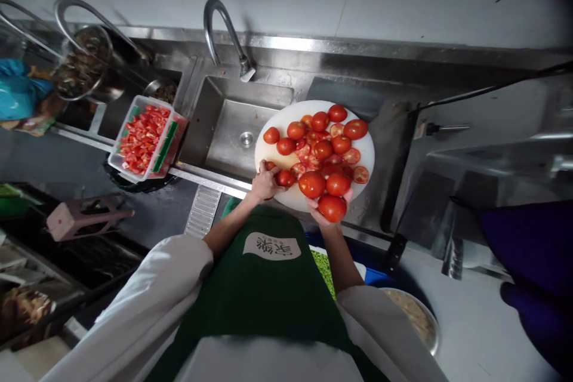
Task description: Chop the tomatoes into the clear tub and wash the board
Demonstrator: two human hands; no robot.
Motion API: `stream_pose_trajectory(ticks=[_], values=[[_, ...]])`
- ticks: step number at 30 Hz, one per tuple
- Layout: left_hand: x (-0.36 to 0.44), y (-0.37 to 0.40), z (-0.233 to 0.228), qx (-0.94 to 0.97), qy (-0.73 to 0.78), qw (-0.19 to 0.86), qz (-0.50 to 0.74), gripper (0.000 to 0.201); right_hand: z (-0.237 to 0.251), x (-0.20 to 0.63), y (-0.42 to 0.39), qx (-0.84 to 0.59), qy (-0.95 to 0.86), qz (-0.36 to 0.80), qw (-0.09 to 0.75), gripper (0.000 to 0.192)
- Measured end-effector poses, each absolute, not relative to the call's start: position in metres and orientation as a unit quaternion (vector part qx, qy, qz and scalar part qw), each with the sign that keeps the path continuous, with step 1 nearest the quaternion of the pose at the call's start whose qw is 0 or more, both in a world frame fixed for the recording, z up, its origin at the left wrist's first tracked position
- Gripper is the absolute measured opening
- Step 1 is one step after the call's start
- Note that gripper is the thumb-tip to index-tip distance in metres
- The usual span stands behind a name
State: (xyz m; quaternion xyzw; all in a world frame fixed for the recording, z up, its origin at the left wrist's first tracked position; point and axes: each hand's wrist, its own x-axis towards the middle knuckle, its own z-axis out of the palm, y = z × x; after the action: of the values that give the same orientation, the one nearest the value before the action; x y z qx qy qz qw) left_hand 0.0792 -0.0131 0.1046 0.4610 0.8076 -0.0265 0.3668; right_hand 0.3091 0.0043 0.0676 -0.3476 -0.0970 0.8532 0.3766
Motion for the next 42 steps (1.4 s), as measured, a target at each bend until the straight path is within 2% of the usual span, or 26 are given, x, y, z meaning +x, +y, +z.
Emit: stream_pose_trajectory(ticks=[5,10,14,21,26,33,38,42], values=[[0.062,-0.022,0.098,0.436,0.817,0.377,0.037,0.080,0.062,0.315,0.004,-0.416,-0.261,0.806,0.331,0.076],[0.056,-0.028,0.090,0.414,0.844,0.338,0.049,0.079,0.050,0.301,0.000,-0.498,-0.574,0.588,0.277,0.070],[0.071,-0.031,0.093,0.432,0.847,0.308,0.031,0.085,0.039,0.293,-0.010,-0.497,-0.673,0.495,0.236,0.071],[0.080,-0.032,0.096,0.440,0.834,0.330,0.050,0.079,0.033,0.297,-0.016,-0.504,-0.644,0.513,0.262,0.067],[0.072,-0.035,0.086,0.436,0.826,0.341,0.105,0.073,0.050,0.295,-0.018,-0.487,-0.548,0.586,0.346,0.065],[0.058,-0.036,0.068,0.396,0.807,0.369,0.236,0.060,0.048,0.300,-0.019,-0.515,-0.399,0.668,0.361,0.082],[0.040,-0.034,0.071,0.241,0.777,0.426,0.395,0.043,0.042,0.302,-0.020,-0.506,-0.335,0.694,0.388,0.057],[0.019,-0.050,0.086,0.091,0.682,0.521,0.505,0.060,0.048,0.303,-0.017,-0.493,-0.273,0.714,0.415,0.053]])
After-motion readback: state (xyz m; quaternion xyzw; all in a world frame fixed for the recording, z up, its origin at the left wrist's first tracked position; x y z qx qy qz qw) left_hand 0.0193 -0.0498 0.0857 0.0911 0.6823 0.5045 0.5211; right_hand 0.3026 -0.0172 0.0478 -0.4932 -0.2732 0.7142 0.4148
